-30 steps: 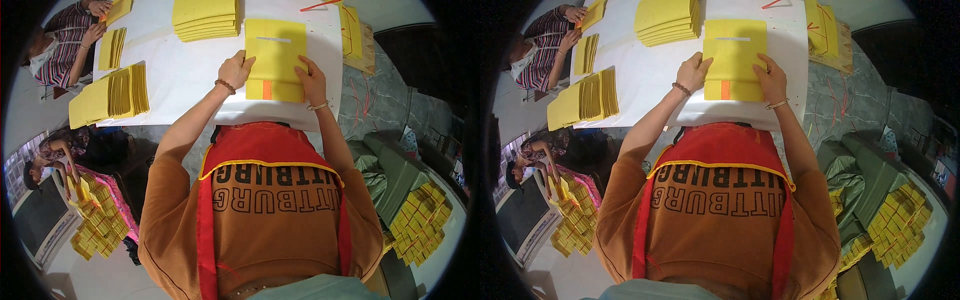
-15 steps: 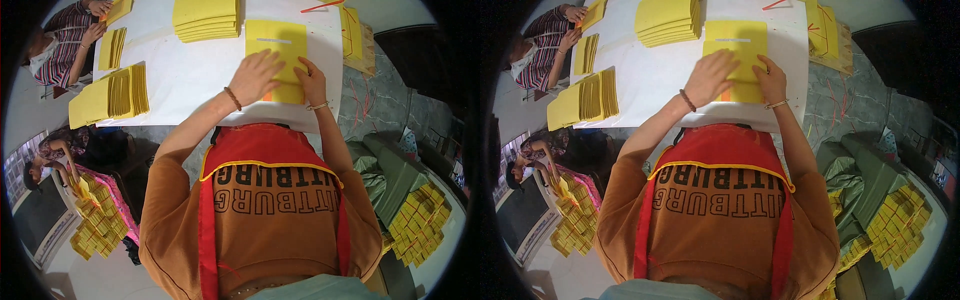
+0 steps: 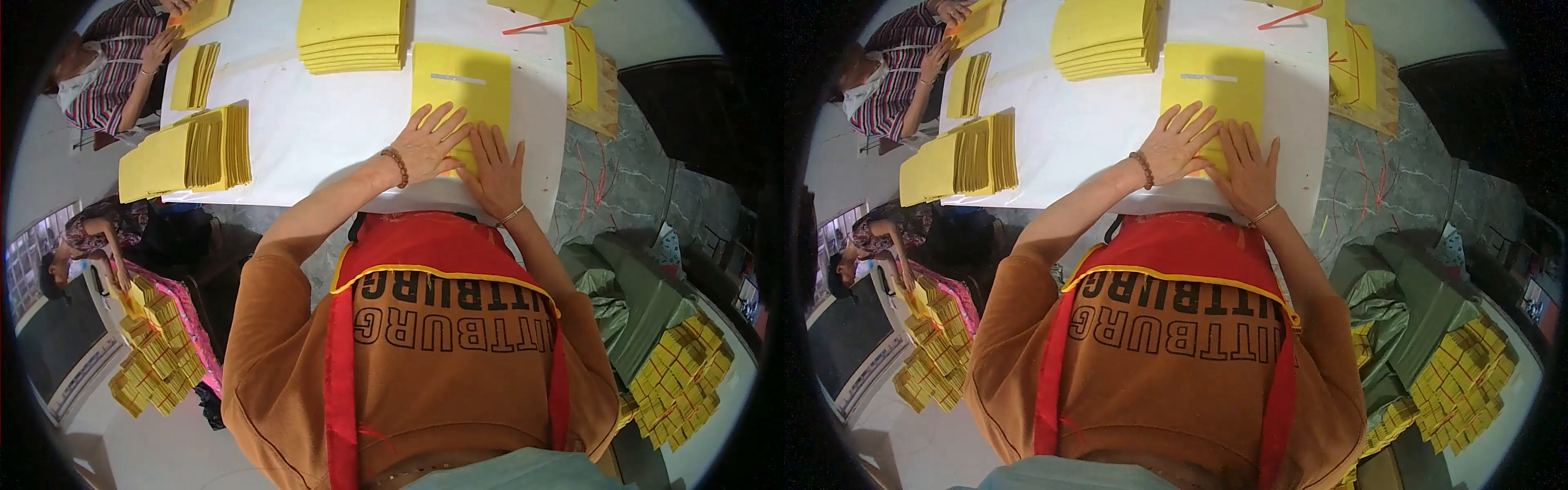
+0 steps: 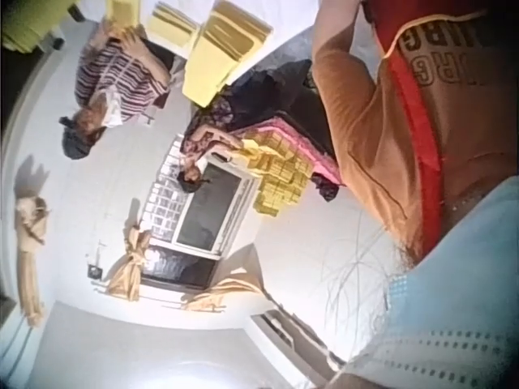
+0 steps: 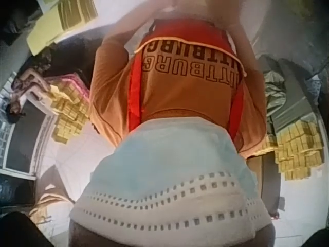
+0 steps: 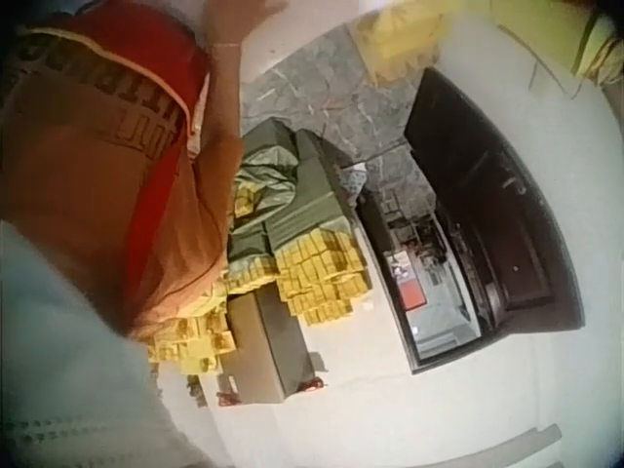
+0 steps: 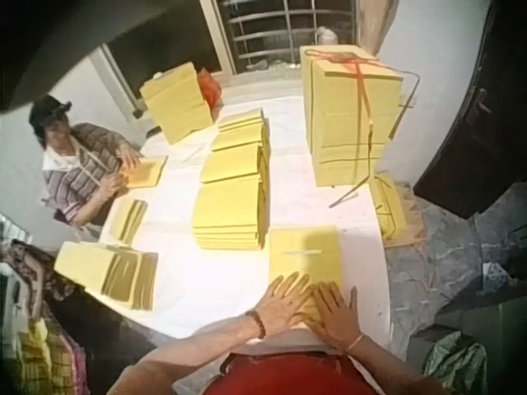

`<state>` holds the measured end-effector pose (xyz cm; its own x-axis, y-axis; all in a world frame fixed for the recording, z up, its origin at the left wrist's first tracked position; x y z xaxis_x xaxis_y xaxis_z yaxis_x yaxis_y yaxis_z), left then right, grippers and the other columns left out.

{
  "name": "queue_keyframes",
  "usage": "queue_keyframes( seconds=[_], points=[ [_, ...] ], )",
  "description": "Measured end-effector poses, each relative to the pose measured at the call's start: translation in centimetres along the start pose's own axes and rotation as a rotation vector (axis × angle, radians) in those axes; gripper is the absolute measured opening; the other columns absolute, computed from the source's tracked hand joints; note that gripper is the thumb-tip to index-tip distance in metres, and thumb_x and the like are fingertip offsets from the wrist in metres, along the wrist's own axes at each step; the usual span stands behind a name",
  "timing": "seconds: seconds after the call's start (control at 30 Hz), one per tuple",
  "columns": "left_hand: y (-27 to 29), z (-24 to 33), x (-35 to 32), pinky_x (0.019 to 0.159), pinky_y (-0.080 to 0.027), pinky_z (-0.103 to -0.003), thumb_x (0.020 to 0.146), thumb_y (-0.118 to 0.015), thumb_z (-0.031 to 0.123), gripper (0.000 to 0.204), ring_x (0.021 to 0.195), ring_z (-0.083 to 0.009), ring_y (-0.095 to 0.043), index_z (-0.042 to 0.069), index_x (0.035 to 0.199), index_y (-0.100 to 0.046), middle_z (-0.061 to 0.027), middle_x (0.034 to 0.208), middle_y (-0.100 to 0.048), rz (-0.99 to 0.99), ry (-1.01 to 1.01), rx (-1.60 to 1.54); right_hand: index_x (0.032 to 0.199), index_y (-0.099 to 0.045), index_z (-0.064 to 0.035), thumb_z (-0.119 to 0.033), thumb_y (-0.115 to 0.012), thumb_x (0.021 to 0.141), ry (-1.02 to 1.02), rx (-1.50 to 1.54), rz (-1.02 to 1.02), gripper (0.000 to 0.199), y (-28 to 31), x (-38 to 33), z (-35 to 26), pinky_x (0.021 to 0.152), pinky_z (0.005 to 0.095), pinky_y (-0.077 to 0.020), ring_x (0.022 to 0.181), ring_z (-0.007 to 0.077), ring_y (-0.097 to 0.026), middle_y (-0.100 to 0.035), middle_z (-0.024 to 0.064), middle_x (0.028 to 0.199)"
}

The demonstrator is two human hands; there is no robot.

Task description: Organizing and stacking sheets of joss paper on a table.

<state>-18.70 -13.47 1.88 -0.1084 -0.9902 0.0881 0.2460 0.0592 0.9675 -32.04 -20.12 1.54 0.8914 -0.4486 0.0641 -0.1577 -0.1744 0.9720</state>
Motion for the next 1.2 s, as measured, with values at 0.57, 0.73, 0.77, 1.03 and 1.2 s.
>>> queue_keyframes(
  seconds=[0.57,0.73,0.77,1.03,1.2],
  points=[
    [5.7,-2.0,3.6,0.071,-0.047,-0.032,0.071,-0.062,0.014,0.044,0.079,-0.0242,-0.057,0.005,0.114,-0.055,-0.0098,0.091,-0.061,0.072,0.001,-0.120,0.123,-0.046,-0.0048,-0.034,-0.041,0.094,-0.662,1.505,0.456,0.042,0.5,-0.6,7.4,0.086,0.0295,-0.0390,0.105,0.0178,-0.053,-0.056,0.0068,0.111],
    [16.5,-8.6,1.6,0.075,-0.047,-0.035,0.070,-0.053,-0.003,0.042,0.090,-0.0263,-0.059,0.009,0.110,-0.059,-0.0092,0.100,-0.063,0.703,-0.049,-0.107,0.114,-0.053,-0.0026,-0.023,-0.047,0.092,-0.815,1.425,0.419,0.030,-0.6,-1.0,7.6,0.082,0.0262,-0.0408,0.096,0.0150,-0.056,-0.060,0.0046,0.100],
    [16.9,-10.4,1.3,0.076,-0.046,-0.035,0.070,-0.052,-0.002,0.043,0.092,-0.0257,-0.059,0.010,0.111,-0.058,-0.0082,0.102,-0.063,0.694,0.005,0.023,0.114,-0.053,-0.0026,-0.023,-0.047,0.092,-0.812,1.426,0.422,0.030,-0.4,-0.6,7.5,0.082,0.0262,-0.0408,0.096,0.0150,-0.056,-0.060,0.0046,0.100],
    [11.1,-18.1,0.0,0.083,-0.040,-0.036,0.072,-0.053,0.000,0.049,0.102,-0.0209,-0.054,0.016,0.119,-0.052,-0.0037,0.112,-0.058,0.350,0.200,0.317,0.113,-0.054,0.0007,-0.008,-0.051,0.089,-0.278,1.238,0.244,0.026,2.3,9.2,1.9,0.086,0.0250,-0.0415,0.095,0.0128,-0.055,-0.058,0.0065,0.103],
    [10.8,-18.5,0.3,0.083,-0.041,-0.036,0.072,-0.054,-0.001,0.050,0.103,-0.0220,-0.053,0.015,0.119,-0.050,-0.0046,0.112,-0.057,0.326,0.250,0.283,0.116,-0.054,-0.0027,-0.015,-0.054,0.086,-0.077,1.274,0.207,0.032,1.9,17.4,-2.1,0.088,0.0266,-0.0415,0.106,0.0158,-0.051,-0.055,0.0096,0.113]
  ],
)
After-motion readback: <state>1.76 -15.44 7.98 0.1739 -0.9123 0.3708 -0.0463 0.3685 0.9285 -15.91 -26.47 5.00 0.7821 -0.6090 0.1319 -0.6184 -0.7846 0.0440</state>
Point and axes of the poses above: each hand's wrist, its own x-axis towards the middle knuckle, its own y-axis out of the back of the hand, z = x × y, the point moved 4 cm from there along x, towards the middle knuckle
